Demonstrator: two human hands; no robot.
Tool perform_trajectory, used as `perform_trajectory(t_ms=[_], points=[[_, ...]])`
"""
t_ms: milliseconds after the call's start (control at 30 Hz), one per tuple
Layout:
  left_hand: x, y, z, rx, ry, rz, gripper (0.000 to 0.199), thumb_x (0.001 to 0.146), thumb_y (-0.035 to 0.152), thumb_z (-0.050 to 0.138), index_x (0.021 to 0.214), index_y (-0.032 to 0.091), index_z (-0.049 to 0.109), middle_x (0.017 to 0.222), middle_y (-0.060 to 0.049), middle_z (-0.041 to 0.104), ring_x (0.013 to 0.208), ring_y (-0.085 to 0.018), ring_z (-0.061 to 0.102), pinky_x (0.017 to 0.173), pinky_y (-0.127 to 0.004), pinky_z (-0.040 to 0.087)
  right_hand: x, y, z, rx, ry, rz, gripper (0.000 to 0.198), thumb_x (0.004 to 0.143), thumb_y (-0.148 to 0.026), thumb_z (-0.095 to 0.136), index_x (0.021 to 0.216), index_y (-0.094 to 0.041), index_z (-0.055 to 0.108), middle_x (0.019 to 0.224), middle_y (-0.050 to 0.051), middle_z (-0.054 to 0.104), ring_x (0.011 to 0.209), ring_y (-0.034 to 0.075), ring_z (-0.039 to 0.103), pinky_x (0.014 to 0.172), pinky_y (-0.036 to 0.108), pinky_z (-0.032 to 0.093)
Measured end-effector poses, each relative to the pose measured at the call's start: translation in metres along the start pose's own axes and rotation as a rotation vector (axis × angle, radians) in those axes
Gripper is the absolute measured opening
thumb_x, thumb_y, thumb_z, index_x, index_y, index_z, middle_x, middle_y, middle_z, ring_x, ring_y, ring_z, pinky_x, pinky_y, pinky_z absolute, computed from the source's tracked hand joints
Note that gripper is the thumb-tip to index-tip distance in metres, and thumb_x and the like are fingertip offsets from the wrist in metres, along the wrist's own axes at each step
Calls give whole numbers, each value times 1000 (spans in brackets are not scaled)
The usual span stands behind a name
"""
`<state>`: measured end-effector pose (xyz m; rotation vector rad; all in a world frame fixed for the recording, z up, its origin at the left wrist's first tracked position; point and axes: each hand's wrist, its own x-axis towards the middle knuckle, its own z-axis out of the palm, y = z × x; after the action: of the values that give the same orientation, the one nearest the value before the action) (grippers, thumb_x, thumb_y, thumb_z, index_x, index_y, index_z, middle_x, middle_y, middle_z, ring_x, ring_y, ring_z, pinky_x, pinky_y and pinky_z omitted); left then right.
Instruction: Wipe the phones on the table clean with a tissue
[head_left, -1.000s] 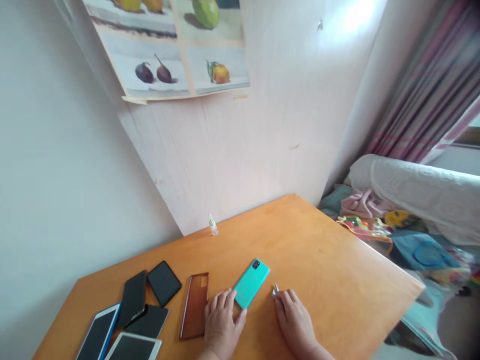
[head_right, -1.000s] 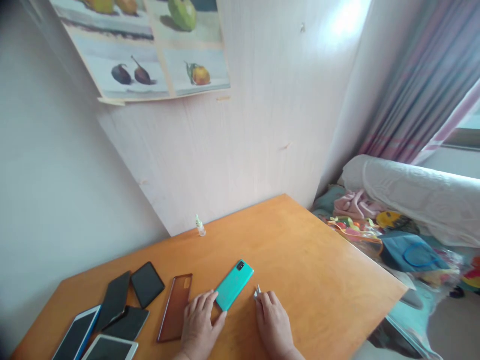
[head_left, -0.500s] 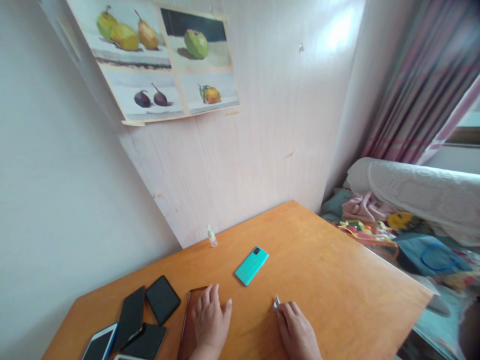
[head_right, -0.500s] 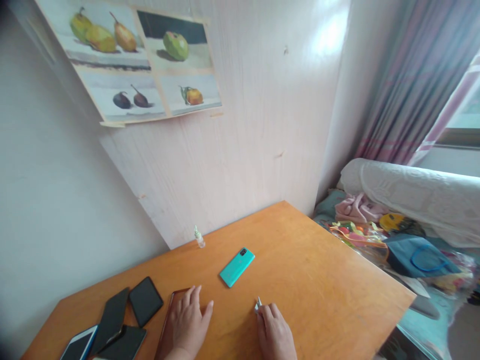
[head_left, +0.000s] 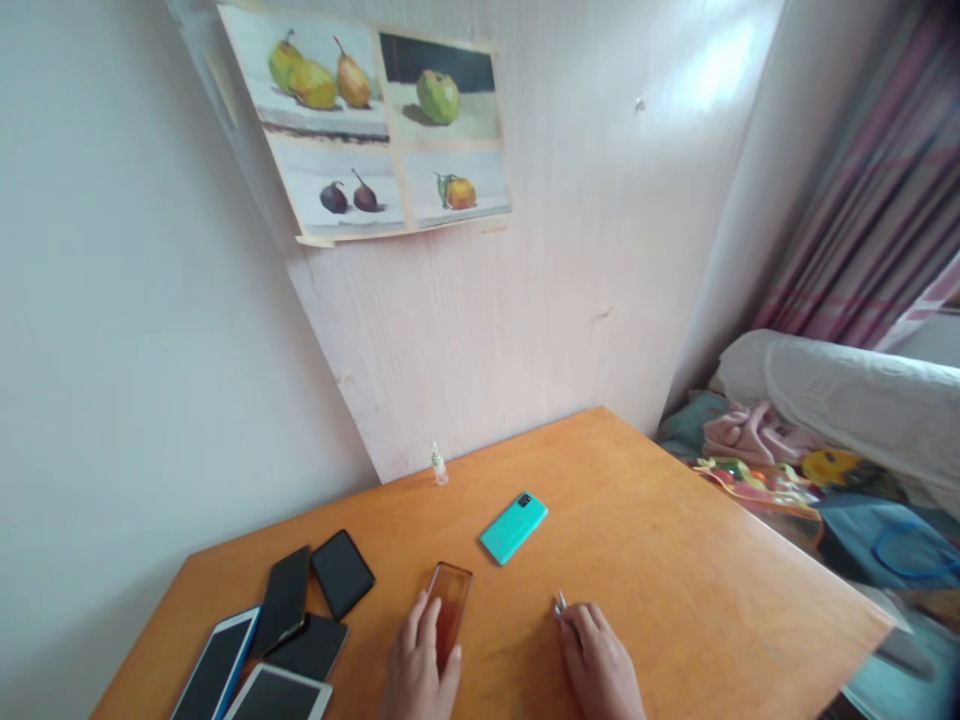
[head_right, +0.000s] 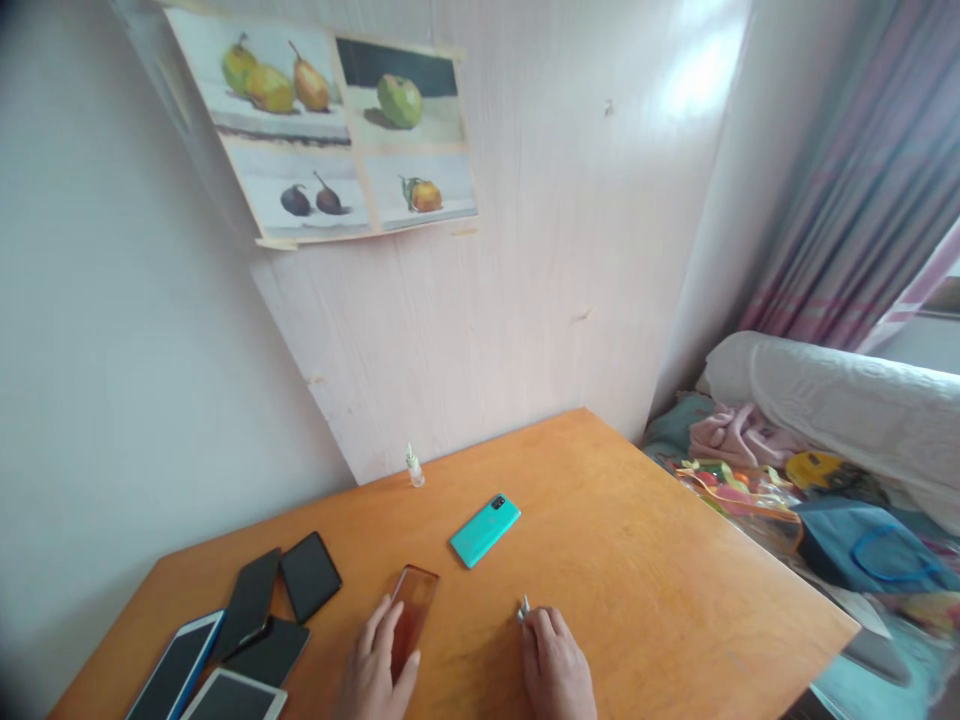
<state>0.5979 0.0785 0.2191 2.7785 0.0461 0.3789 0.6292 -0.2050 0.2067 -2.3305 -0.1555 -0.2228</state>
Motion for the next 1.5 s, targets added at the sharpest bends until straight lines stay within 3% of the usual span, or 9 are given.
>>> perform_trajectory(t_ms=[100,200,467,667,900,1133,1267,1400,1500], points=[[-6,22,0,-86,-7,150,64,87,35,55,147,23,35,151,-11,43,137,-27,44,110,-45,42,-1,-2,-5,11,-20,22,29,101,-40,36,92,-26,59,92,4,63,80,18,64,75,29,48],[-12,32,-11,-89,13,124,77,82,47,63,147,20,32,146,-15,46,133,-31,46,109,-49,41,-1,-4,-13,10,-34,49,27,99,-39,38,95,-24,60,95,6,64,85,20,64,78,30,47],[-35,11,-23,-52,-37,84,92,72,70,66,144,19,40,133,-15,56,122,-34,52,104,-51,40,5,-20,-15,93,-66,100,27,95,-43,44,92,-22,60,89,6,66,84,21,63,76,30,47],[-33,18,-22,-42,-68,113,77,76,67,64,136,21,50,135,-13,55,125,-34,48,105,-52,37,37,-57,9,32,-251,41,23,97,-36,42,90,-23,59,79,1,66,72,17,64,66,24,46],[-33,21,-25,-75,-92,79,73,75,60,69,136,23,51,136,-12,55,126,-33,47,106,-52,34,62,-60,17,-188,-310,-38,22,89,-16,52,106,-22,64,105,6,61,86,16,62,75,23,44],[-32,28,-30,-109,-140,23,74,71,57,73,133,22,52,137,-11,54,128,-33,44,109,-51,30,72,-59,8,-419,-346,-41,16,95,-26,49,95,-21,64,99,8,59,88,20,59,66,27,37],[-31,30,-31,-126,-160,-1,74,71,61,71,133,24,52,138,-11,53,129,-34,43,109,-51,29,53,-87,29,-443,-393,-50,23,98,-27,43,90,-20,63,95,8,61,80,18,60,64,27,36],[-31,31,-33,-139,-170,-7,70,71,54,72,132,26,52,136,-10,54,128,-33,44,109,-49,30,20,-119,54,-382,-514,-194,13,94,-24,51,89,-24,63,91,2,64,82,16,60,67,25,37],[-32,30,-32,-146,-153,-6,71,70,52,73,133,27,52,135,-9,55,127,-32,45,109,-49,31,26,-118,53,-418,-502,-223,11,95,-26,51,90,-23,61,92,2,65,85,16,61,67,25,37]])
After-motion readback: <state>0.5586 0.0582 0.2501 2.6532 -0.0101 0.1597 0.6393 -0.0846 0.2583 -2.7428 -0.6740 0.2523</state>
